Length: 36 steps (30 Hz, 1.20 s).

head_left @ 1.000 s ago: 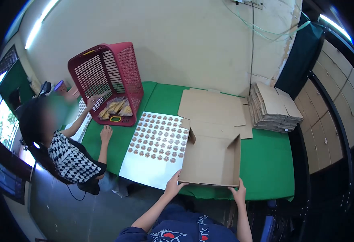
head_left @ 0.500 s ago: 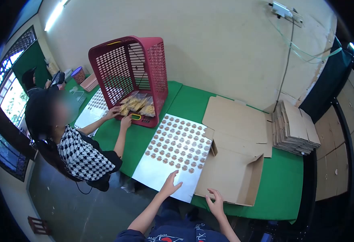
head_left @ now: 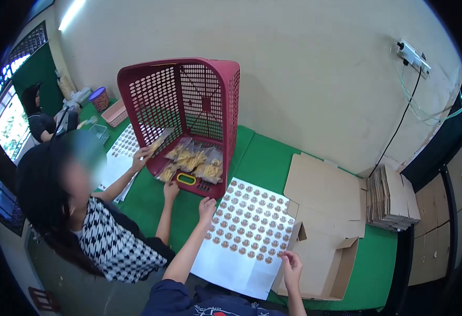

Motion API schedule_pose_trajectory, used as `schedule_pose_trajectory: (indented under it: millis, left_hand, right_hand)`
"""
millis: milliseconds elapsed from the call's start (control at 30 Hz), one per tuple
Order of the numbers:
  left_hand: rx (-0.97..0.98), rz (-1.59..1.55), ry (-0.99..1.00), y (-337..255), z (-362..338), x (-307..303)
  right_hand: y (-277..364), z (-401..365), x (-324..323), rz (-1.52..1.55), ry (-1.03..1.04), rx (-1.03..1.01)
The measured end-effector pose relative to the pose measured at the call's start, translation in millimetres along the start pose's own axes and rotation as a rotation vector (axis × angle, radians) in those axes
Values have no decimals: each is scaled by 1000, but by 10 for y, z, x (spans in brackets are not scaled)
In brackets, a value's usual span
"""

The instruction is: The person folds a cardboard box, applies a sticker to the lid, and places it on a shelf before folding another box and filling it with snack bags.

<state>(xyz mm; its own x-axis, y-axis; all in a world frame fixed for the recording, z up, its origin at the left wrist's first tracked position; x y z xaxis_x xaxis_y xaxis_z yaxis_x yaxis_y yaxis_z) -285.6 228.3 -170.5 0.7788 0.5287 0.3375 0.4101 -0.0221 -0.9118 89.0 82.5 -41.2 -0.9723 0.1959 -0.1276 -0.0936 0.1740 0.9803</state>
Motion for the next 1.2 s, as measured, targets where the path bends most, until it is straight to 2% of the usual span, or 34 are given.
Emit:
schedule_pose_trajectory:
  millis: [67,200,267,333,367,467,533,700,800,900,933,1033,1133,1200]
  left_hand:
    - [3,-92,-74,56,388,-3]
    - [-140,-229,-151,237,948,58]
    - [-201,-307,-98,368,1160,112]
    - [-243,-337,-47,245,1148,206]
    - [-271,-347,-133,222,1098,207]
    - [-372,-475,-173,317,967,243]
    - [-319,-567,-145,315,862,237]
    - [-104,-513,-130,-372,-231,399]
    - [1,-439,-74,-582,-877,487]
    - [-32,-381,146,-340,-1482,616]
    - [-85,-343,255,-272,-1736,729]
    - [-154,-201,417,-56,-2481,1046]
    - [-246,-13,662,291,-3089,1354]
    - [-218,47,781,421,-3394,1532]
  right_hand:
    - [-90,39,41,77,-22,73]
    - [-180,-1,124,128,-75,129]
    - [-227,-55,153,130,-107,154]
    - [-311,-65,184,129,-115,175]
    - [-339,-71,201,134,-120,192]
    - [-353,-36,263,132,-101,203]
    - [-302,5,301,141,-78,194]
    - [-182,88,404,168,27,164]
    - [-263,105,458,128,118,156]
    - [-146,53,559,119,279,143]
    - [-132,32,571,150,332,196]
    - [-99,-11,534,314,468,330]
    - [-40,44,190,391,340,241]
    - [32,9,-49,381,341,272]
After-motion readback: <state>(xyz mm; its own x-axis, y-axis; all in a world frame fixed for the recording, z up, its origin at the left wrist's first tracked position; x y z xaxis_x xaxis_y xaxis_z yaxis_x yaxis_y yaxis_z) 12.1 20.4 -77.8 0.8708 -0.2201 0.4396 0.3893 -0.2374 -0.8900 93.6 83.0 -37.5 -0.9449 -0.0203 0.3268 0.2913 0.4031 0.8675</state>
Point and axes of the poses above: each hand's wrist, its own z-axis towards the middle knuckle, its own x-axis out of the palm, y = z × x, the point moved 10 cm from there along z, towards the middle knuckle, and after that the axes turned 8 degrees about x, right-handed, at the moved point
